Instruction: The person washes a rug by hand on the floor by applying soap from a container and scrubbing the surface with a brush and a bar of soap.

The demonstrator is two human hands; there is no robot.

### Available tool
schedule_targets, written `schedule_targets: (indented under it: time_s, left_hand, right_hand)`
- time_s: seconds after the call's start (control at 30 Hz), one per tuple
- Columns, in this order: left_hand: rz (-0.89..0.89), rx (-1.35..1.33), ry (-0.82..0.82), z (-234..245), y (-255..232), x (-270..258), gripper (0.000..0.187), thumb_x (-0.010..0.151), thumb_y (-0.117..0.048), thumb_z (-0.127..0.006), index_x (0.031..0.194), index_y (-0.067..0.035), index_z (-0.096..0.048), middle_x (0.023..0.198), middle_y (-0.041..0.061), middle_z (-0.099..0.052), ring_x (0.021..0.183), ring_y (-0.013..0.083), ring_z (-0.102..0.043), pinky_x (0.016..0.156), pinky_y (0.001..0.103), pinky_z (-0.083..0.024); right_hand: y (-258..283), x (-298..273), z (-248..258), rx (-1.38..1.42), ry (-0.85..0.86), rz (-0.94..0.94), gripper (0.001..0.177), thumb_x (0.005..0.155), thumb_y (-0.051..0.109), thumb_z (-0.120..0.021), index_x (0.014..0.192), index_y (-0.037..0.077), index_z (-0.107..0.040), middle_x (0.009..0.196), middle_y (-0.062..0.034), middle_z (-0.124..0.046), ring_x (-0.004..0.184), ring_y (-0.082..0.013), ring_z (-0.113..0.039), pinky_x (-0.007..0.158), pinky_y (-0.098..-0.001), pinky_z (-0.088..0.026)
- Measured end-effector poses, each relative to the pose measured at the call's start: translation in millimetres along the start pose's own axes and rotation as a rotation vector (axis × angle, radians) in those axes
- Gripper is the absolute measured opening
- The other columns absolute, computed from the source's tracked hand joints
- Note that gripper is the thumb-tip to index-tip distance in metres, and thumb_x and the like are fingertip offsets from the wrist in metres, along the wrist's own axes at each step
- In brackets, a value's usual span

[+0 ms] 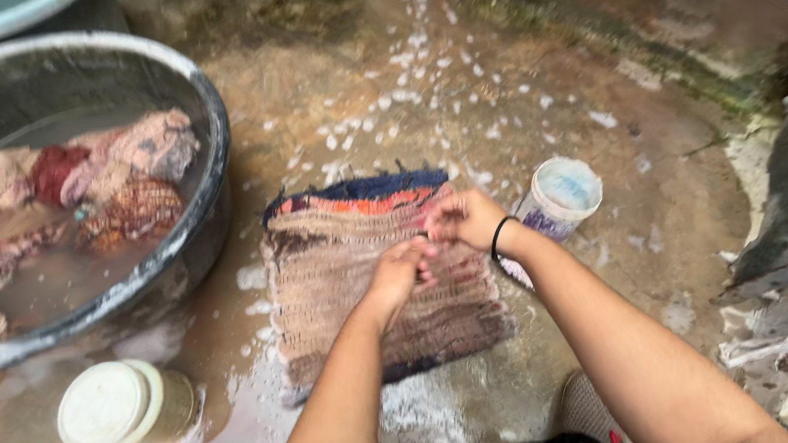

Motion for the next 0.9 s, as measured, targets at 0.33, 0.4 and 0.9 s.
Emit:
schedule_targets:
  time_s: [0.33,0.4,0.9]
  left_hand:
    - [0.125,-0.210,-0.379,25,-33,-28,0.033,0.106,-0.037,-0.050,0.109,-0.006,-0.063,0.099,0.008,-0.065,0.091,0.0196,-0.064,0.082,0.040,-0.051]
    - [0.009,-0.014,-0.346,29,-28,-31,0.028,0.104,-0.025,-0.051,0.113,-0.004,-0.067,0.100,0.012,-0.066,0.089,0.0208,-0.063,0.081,0.037,-0.054]
    - [0.000,0.840,-0.310,15,-70,-83,0.032,0.106,-0.028,-0.045,0.097,-0.014,-0.073,0.108,0.009,-0.076,0.088,0.0157,-0.065,0.078,0.032,-0.045]
  right_hand:
    - [-37,-33,-115,0.484,-0.103,-0.266,0.012,0.093,0.007,-0.074,0.104,0.006,-0.074,0.091,-0.0032,-0.074,0.077,-0.0098,-0.068,0.067,-0.0255,-0.058]
    - [-33,-39,-118,0.576,-0.148,-0.284,0.012,0.093,0.007,-0.073,0.104,0.005,-0.073,0.091,-0.0051,-0.075,0.075,-0.0113,-0.067,0.065,-0.0256,-0.057]
    - [-56,-73,-3,-0.711,-0.309,-0.453,0.048,0.088,0.018,-0.076,0.135,0.019,-0.066,0.141,-0.0095,-0.061,0.120,-0.0298,-0.064,0.107,-0.0450,-0.050]
Point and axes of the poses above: each hand's wrist, its own x-axis towards the middle knuckle, its own z-axis out of the back of the hand, y = z × x, the point moved 1 cm from there along x, towards the middle knuckle
